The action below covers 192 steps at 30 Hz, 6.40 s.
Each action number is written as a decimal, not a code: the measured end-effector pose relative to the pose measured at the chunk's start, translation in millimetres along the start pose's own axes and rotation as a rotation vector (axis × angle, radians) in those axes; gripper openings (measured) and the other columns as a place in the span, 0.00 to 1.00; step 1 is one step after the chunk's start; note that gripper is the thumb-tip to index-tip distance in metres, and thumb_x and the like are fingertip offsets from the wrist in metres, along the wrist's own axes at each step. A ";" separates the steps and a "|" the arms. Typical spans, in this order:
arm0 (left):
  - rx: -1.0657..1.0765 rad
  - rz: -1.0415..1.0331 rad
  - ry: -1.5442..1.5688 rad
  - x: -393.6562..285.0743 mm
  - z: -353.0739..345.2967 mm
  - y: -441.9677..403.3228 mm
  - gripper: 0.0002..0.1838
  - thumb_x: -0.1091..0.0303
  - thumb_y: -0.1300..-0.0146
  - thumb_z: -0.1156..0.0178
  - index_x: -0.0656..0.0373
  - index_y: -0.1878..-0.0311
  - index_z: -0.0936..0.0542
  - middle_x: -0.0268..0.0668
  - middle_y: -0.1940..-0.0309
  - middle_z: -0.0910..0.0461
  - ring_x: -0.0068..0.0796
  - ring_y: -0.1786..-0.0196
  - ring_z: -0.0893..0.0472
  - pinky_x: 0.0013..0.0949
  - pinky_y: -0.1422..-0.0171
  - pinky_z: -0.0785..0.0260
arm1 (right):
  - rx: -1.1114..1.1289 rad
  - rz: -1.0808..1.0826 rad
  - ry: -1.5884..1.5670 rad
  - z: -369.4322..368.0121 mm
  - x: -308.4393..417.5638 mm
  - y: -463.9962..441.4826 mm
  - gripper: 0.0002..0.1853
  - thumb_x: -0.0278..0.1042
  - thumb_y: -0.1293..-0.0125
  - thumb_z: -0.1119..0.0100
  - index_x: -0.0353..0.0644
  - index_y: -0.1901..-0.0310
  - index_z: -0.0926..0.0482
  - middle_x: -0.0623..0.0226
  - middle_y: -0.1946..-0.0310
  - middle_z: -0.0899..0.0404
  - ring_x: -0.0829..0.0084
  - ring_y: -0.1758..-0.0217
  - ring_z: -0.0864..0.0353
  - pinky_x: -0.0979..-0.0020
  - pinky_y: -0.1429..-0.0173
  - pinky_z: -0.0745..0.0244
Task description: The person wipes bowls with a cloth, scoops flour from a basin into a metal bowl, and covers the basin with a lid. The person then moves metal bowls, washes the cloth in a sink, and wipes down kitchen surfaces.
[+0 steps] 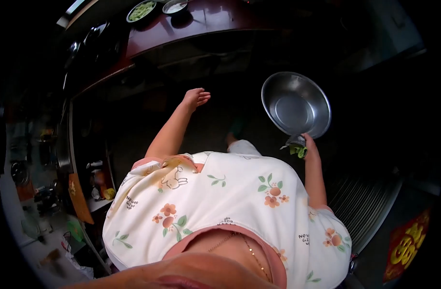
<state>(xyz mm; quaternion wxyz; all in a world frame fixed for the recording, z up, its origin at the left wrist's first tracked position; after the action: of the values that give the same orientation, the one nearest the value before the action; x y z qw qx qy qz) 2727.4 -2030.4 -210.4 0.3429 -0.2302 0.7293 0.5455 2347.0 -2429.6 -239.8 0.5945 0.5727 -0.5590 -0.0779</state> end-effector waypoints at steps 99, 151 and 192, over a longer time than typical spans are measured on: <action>-0.150 0.337 0.152 -66.8 147.2 -27.0 0.11 0.71 0.44 0.41 0.62 0.58 0.25 0.33 0.69 0.22 0.25 0.70 0.22 0.28 0.71 0.30 | 0.275 -0.189 1.121 -334.3 81.6 -235.2 0.22 0.53 0.37 0.52 0.44 0.63 0.17 0.61 0.67 0.17 0.69 0.62 0.20 0.67 0.51 0.30; -0.463 -0.792 -1.111 -242.3 -67.0 -127.9 0.18 0.64 0.47 0.46 0.56 0.52 0.21 0.51 0.54 0.28 0.53 0.54 0.23 0.50 0.48 0.31 | -0.029 0.349 0.644 -391.2 199.7 -160.8 0.13 0.37 0.37 0.45 0.35 0.58 0.21 0.66 0.68 0.20 0.75 0.66 0.21 0.73 0.58 0.25; -0.175 -0.379 -0.419 -239.2 -9.7 -168.9 0.12 0.71 0.45 0.45 0.66 0.58 0.22 0.39 0.69 0.20 0.27 0.74 0.20 0.30 0.77 0.26 | -0.382 0.580 0.349 -248.5 260.5 -50.4 0.12 0.35 0.37 0.44 0.37 0.56 0.22 0.66 0.67 0.20 0.77 0.65 0.21 0.74 0.60 0.26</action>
<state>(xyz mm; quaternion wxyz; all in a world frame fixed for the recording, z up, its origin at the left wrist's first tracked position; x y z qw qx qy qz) 3002.5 -2099.4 -136.8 0.5606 -0.2732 0.5369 0.5683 2656.4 -2489.7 -58.8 0.7740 0.2742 -0.5637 0.0891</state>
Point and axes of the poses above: each hand's wrist, its own y-axis away from the middle knuckle, its own z-axis out of the back of the hand, x = y × z, the point moved 6 cm from there along -y, towards the middle knuckle
